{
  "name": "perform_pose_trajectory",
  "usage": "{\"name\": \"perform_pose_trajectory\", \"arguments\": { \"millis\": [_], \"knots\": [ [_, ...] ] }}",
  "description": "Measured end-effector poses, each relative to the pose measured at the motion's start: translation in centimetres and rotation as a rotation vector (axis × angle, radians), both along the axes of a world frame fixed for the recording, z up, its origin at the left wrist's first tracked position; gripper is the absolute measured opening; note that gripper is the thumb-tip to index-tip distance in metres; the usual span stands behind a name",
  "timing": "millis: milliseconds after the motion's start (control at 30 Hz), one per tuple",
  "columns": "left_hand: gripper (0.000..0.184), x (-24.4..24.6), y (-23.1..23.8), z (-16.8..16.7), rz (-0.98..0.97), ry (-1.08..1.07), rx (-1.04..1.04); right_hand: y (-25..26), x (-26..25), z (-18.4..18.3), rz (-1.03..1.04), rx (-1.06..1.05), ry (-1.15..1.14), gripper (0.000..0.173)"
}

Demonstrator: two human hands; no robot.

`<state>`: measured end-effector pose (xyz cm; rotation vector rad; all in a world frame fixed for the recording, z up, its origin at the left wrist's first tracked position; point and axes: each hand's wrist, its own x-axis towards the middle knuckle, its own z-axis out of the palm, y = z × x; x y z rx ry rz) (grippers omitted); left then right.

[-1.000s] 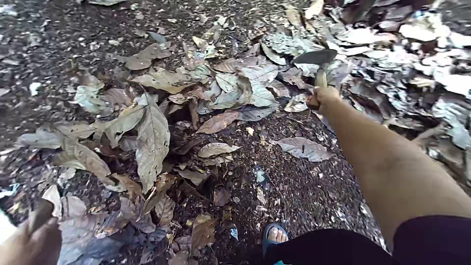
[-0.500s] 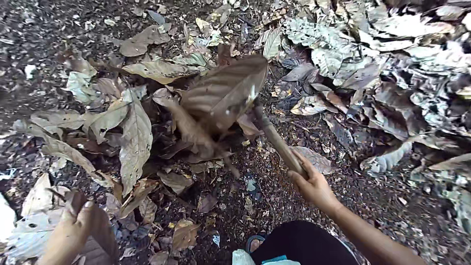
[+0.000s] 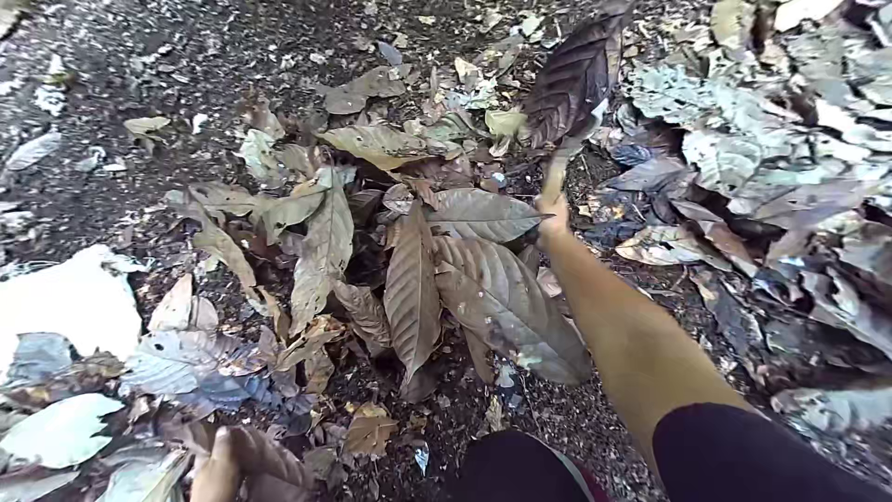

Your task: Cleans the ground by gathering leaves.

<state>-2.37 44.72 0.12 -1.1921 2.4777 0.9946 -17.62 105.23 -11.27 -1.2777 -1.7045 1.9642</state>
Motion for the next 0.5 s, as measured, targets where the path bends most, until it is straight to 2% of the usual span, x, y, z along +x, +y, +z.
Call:
{"name": "perform_pose_trajectory", "arguments": {
  "millis": [67,100,167,233,300,367,433,500],
  "knots": [
    [0.063,1.4,0.4,-1.3,0.060,-0.002,0.074,-5.7,3.1,0.5,0.253,0.133,-0.114,0.046],
    [0.063,1.9,0.7,-1.8,0.093,-0.007,0.113,-7.2,5.0,1.6,0.430,0.132,-0.191,0.048],
    [0.062,2.6,1.1,-2.9,0.169,0.003,0.169,-8.9,9.4,3.9,0.715,0.191,-0.269,0.054],
    [0.063,3.1,1.4,-3.5,0.245,0.013,0.207,-8.9,13.1,6.6,0.886,0.332,-0.300,0.061],
    [0.066,3.6,1.3,-4.1,0.292,0.010,0.221,-7.8,14.8,8.3,0.921,0.407,-0.287,0.067],
    [0.067,4.2,0.9,-4.8,0.315,0.015,0.203,-6.6,13.9,9.6,0.858,0.453,-0.239,0.065],
    [0.064,5.0,0.8,-4.8,0.343,0.042,0.210,-5.3,10.3,9.8,0.733,0.461,-0.200,0.063],
    [0.060,5.8,0.6,-4.4,0.397,0.093,0.221,-4.1,4.6,9.2,0.597,0.361,-0.140,0.067]
  ]
}}
